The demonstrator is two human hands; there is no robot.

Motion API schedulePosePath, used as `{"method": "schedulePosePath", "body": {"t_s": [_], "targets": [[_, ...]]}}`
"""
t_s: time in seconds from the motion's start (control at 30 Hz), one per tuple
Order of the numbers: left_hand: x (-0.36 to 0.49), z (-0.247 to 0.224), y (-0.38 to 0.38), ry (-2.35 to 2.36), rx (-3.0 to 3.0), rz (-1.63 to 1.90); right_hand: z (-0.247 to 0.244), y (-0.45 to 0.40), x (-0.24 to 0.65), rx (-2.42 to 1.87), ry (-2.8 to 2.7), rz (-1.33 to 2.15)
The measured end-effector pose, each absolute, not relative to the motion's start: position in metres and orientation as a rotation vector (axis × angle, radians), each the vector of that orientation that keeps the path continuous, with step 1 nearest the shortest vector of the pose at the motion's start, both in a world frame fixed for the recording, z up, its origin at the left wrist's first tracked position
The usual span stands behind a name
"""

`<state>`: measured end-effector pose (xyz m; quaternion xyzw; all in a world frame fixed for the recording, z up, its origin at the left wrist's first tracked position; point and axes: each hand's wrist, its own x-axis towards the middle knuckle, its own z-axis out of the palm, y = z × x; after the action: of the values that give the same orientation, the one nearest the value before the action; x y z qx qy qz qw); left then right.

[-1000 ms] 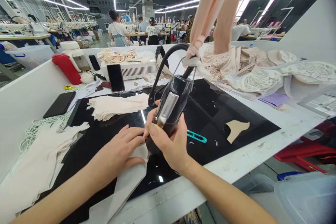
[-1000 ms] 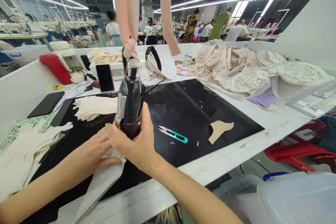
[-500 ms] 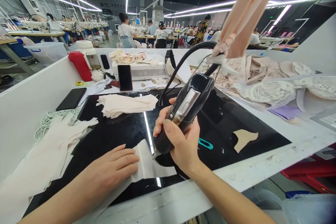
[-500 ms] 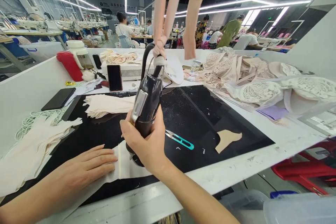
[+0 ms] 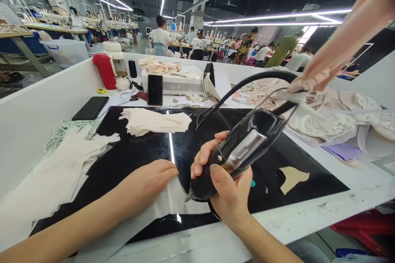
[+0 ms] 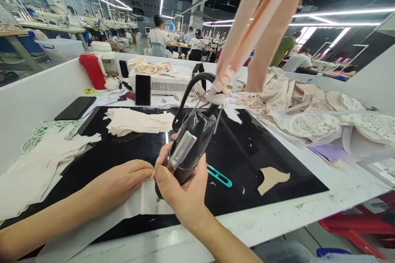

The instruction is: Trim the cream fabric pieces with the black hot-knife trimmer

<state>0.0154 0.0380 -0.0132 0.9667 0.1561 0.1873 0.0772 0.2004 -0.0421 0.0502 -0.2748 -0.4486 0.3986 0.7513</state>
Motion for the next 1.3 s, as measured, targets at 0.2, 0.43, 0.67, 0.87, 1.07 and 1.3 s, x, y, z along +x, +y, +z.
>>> {"method": "schedulePosePath", "body": {"t_s": [0.2,0.43,0.67,0.87,1.07,1.3], "targets": [[0.008,-0.014,0.035,0.469,2.871,0.583,0.049,-0.051,0.208,-0.603,-0.995,0.861],[0.000,-0.023,0.029,0.460,2.927,0.652,0.051,-0.051,0.213,-0.612,-1.021,0.842],[0.003,-0.016,0.024,0.437,2.874,0.654,0.066,-0.030,0.210,-0.656,-0.954,0.726],[0.004,-0.022,0.022,0.443,2.831,0.661,0.065,0.000,0.201,-0.715,-0.907,0.647],[0.005,-0.020,0.021,0.457,2.833,0.675,0.060,0.011,0.192,-0.738,-0.925,0.638],[0.004,-0.024,0.021,0.467,2.851,0.715,0.057,0.010,0.192,-0.730,-0.913,0.670]]}}
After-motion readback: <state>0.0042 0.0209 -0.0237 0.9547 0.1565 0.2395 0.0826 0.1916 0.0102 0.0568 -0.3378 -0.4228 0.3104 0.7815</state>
